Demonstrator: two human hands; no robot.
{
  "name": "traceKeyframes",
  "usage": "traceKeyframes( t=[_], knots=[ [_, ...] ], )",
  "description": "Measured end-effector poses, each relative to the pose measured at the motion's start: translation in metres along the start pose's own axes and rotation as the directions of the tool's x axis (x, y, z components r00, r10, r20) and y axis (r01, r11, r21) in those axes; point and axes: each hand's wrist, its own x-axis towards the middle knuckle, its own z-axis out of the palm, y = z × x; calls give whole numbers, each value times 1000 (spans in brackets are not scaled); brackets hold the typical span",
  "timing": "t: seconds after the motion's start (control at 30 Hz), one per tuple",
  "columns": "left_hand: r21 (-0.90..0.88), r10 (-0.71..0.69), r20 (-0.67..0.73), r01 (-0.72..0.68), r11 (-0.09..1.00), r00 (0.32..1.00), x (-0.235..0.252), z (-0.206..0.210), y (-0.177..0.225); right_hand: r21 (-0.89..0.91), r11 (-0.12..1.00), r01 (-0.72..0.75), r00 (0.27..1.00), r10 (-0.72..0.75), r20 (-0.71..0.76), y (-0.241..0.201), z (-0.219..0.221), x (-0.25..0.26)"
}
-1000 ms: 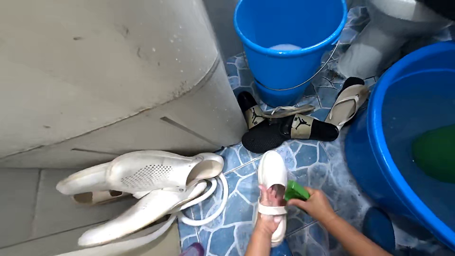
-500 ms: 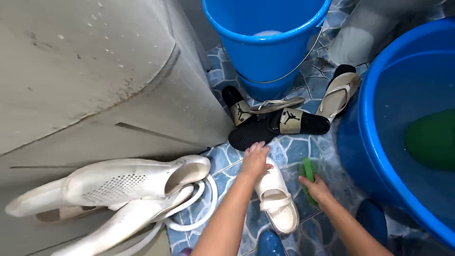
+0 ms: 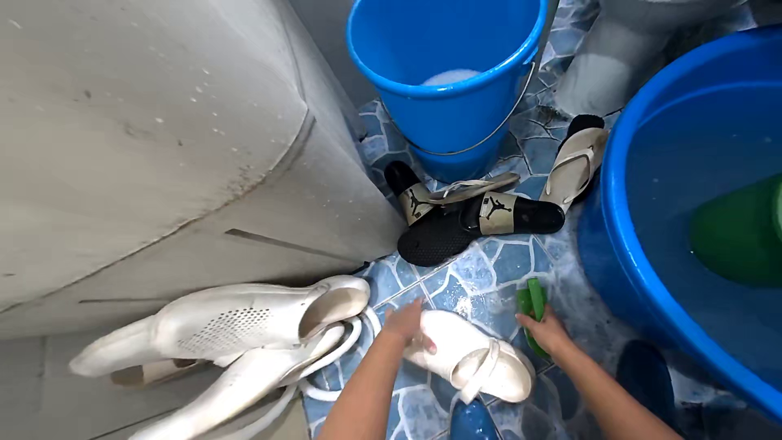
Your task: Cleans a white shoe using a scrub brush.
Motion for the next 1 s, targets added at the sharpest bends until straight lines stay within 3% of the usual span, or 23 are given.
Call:
traceKeyframes(
  t=[0.1, 0.17, 0.27, 0.3, 0.37, 0.43, 0.47, 0.53, 0.57, 0.6, 0.67, 0.7, 0.77, 0.8, 0.87, 0.9, 0.93, 1.0],
  knots=[
    [-232, 71, 10, -66, 970, 997, -20, 21, -18, 27, 999, 37, 996, -39, 84, 2, -1, -3],
    [-377, 143, -99, -170, 910, 985, -42, 33, -20, 54, 999, 8, 985, -17, 172, 3, -10, 0],
    [-404, 138, -341, -277, 872, 930, -91, 54, -15, 10, 1000, -5, 983, 4, 185, 1, -27, 5],
    [-371, 120, -479, -324, 870, 870, -108, 64, -14, -11, 1000, 21, 989, -20, 146, -4, -31, 5],
    [-248, 100, -742, -409, 878, 663, -131, 79, -14, -20, 993, 119, 992, -118, 40, -19, -33, -1],
    [-121, 116, -858, -417, 901, 500, -143, 83, -15, 4, 960, 281, 959, -281, 31, -46, -20, -26],
    [-53, 140, -891, -406, 912, 431, -145, 83, -15, 23, 917, 397, 914, -398, 80, -60, -5, -48],
    [70, 187, -942, -383, 921, 278, -142, 85, -7, 12, 737, 676, 718, -661, 218, -75, 33, -95],
    [114, 199, -959, -366, 924, 203, -139, 86, -3, -50, 635, 771, 626, -740, 248, -74, 48, -110],
    [124, 197, -966, -376, 918, 164, -138, 89, -1, -150, 573, 806, 592, -768, 246, -62, 55, -111],
    [127, 202, -965, -379, 917, 167, -141, 101, -3, -270, 713, 647, 758, -563, 329, -26, 40, -84],
    [129, 203, -965, -375, 918, 166, -140, 104, -2, -318, 748, 582, 807, -487, 333, -13, 29, -64],
    [112, 175, -972, -344, 932, 157, -143, 113, 3, -341, 726, 597, 802, -521, 294, -5, 28, -68],
    [100, 159, -976, -336, 936, 151, -145, 116, 6, -304, 664, 683, 730, -628, 268, -13, 36, -88],
    [73, 127, -982, -342, 937, 139, -148, 111, 10, -208, 396, 895, 431, -886, 169, -36, 63, -118],
    [30, 96, -980, -341, 940, 177, -153, 115, 11, -195, 338, 921, 369, -916, 158, -34, 70, -123],
    [-11, 70, -969, -328, 944, 235, -160, 119, 11, -212, 386, 898, 425, -885, 189, -25, 66, -118],
    [-123, -13, -943, -311, 942, 333, -166, 122, 11, -376, 621, 688, 723, -633, 278, -5, 38, -81]
  ],
)
